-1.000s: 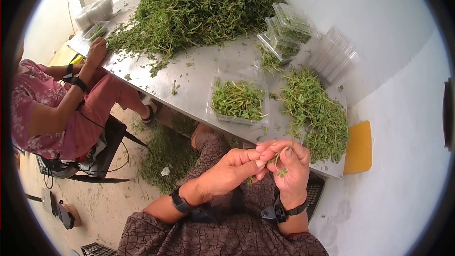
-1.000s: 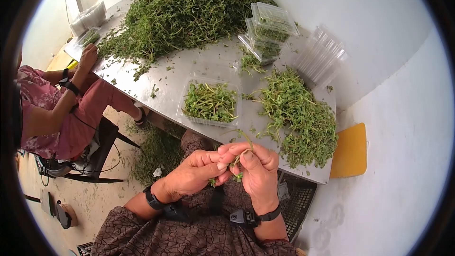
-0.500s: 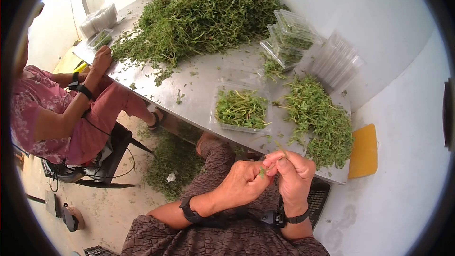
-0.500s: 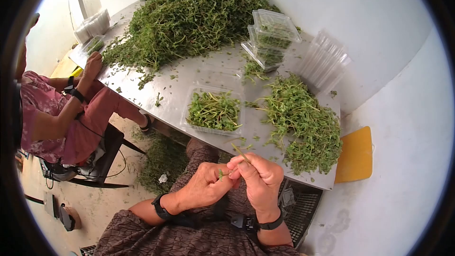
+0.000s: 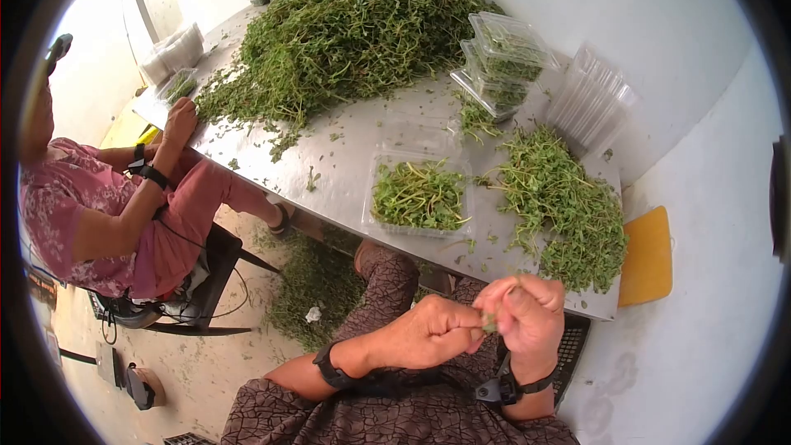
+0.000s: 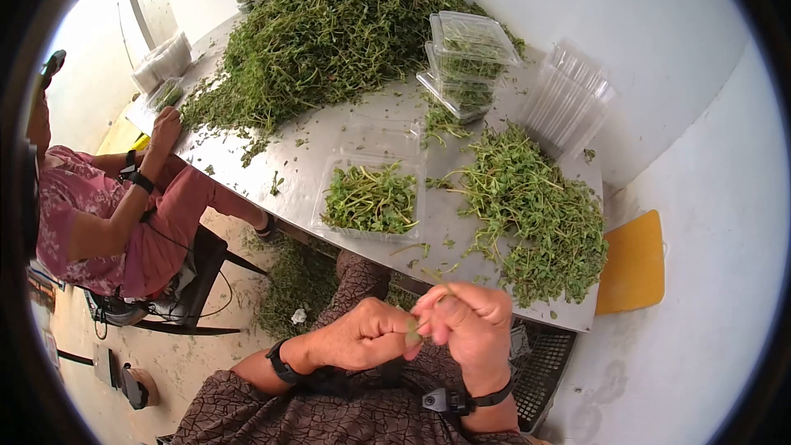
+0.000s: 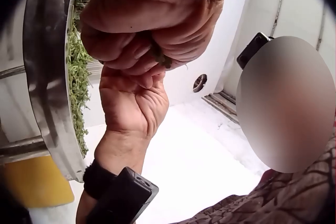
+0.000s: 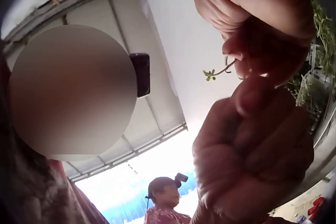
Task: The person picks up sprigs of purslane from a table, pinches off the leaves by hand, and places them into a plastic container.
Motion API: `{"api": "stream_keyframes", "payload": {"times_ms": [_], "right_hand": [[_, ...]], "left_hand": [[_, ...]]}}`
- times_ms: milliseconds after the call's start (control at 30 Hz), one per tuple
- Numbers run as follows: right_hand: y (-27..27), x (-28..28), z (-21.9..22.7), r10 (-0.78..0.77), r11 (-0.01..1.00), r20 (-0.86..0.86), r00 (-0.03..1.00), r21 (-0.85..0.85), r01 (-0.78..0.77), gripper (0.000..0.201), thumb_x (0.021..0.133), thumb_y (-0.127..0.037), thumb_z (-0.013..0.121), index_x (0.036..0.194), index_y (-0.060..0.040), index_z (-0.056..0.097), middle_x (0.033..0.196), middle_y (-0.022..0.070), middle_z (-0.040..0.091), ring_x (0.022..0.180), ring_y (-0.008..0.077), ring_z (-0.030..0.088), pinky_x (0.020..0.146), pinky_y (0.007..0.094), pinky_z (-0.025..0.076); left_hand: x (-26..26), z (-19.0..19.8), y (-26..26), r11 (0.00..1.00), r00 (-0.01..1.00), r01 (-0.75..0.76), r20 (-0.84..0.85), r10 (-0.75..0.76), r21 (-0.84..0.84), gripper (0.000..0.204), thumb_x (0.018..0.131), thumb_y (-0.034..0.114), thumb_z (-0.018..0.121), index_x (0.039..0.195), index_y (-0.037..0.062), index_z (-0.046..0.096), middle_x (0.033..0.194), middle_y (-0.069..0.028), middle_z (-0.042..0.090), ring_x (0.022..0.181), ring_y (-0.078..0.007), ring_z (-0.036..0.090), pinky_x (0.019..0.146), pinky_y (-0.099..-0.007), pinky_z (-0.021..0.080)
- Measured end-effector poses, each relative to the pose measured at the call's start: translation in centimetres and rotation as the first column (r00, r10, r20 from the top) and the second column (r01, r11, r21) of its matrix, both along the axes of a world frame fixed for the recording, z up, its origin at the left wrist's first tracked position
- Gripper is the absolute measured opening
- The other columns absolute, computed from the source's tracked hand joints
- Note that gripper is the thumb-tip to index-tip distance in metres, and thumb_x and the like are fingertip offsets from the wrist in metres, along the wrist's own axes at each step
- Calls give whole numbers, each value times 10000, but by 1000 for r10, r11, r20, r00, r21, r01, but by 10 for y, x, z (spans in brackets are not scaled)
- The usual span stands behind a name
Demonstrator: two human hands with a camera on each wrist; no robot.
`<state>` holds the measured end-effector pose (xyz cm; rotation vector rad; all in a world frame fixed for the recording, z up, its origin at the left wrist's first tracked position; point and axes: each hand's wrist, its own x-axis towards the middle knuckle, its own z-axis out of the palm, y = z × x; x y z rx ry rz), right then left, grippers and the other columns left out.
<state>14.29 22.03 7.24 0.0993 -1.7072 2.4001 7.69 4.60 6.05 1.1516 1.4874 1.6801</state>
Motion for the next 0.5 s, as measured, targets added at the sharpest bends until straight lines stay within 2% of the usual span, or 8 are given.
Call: {"api": "stream_keyframes", "payload": {"times_ms": [67, 167, 233, 267, 333, 400, 467, 500], "right_hand": [[6, -3, -4, -54, 998, -23, 998, -14, 53, 289, 960, -158, 609, 879, 110, 680, 590, 75, 595, 527, 127, 581, 604, 295, 549], [12, -3, -6, -141, 990, -56, 988, -13, 141, 301, 960, -173, 614, 867, 105, 683, 558, 61, 571, 510, 126, 566, 628, 305, 553], [13, -3, -6, -177, 984, -65, 982, -5, 178, 303, 960, -179, 616, 863, 100, 685, 566, 59, 574, 509, 126, 564, 639, 308, 554], [13, -3, -6, -211, 977, -34, 977, 23, 212, 343, 947, -222, 629, 824, 95, 671, 553, 70, 564, 497, 136, 551, 670, 344, 551], [13, -4, -6, -247, 968, -4, 969, 49, 246, 386, 934, -266, 641, 784, 89, 658, 540, 81, 554, 485, 147, 538, 700, 379, 547], [13, -5, -6, -220, 972, 9, 975, 84, 218, 368, 939, -248, 636, 803, 92, 663, 552, 80, 567, 495, 143, 549, 702, 355, 551], [11, -6, -9, -218, 973, 24, 976, 75, 216, 348, 942, -227, 632, 816, 95, 666, 561, 80, 575, 501, 141, 555, 704, 346, 552], [10, -6, -10, -216, 975, 36, 976, 68, 213, 328, 944, -205, 627, 829, 99, 670, 569, 81, 582, 507, 139, 561, 706, 336, 553]], "left_hand": [[-5, 2, -5, 994, 994, 88, 72, -84, -64, 212, 937, 91, 507, 801, -13, 632, 725, -56, 602, 630, -140, 533, 593, -293, 426], [-9, 12, -8, 976, 978, -185, -73, 194, 116, 185, 945, 68, 524, 880, -14, 678, 785, -84, 650, 687, -142, 584, 627, -278, 464], [-18, 32, -18, 934, 925, -349, -128, 357, 82, 141, 938, 52, 567, 936, -16, 691, 776, -97, 652, 701, -170, 606, 651, -307, 495], [-23, 37, -20, 897, 879, -430, -175, 443, 108, 138, 926, 35, 581, 967, -20, 701, 764, -98, 653, 688, -173, 608, 635, -310, 497], [-37, 45, -22, 766, 635, -613, -455, 624, 195, 145, 902, 8, 603, 1002, -23, 703, 718, -99, 636, 650, -166, 598, 596, -317, 492], [-49, 50, -20, 719, 575, -668, -481, 662, 191, 201, 889, -7, 581, 1041, -1, 713, 730, -55, 611, 647, -121, 555, 617, -276, 461], [-67, 46, -16, 644, 389, -722, -620, 681, 254, 235, 890, -21, 577, 1094, -11, 695, 765, -87, 624, 682, -173, 565, 640, -287, 461], [-71, 44, -16, 669, 431, -721, -640, 636, 179, 293, 901, -11, 568, 1181, -10, 656, 918, -154, 664, 834, -252, 616, 754, -334, 490]]}}
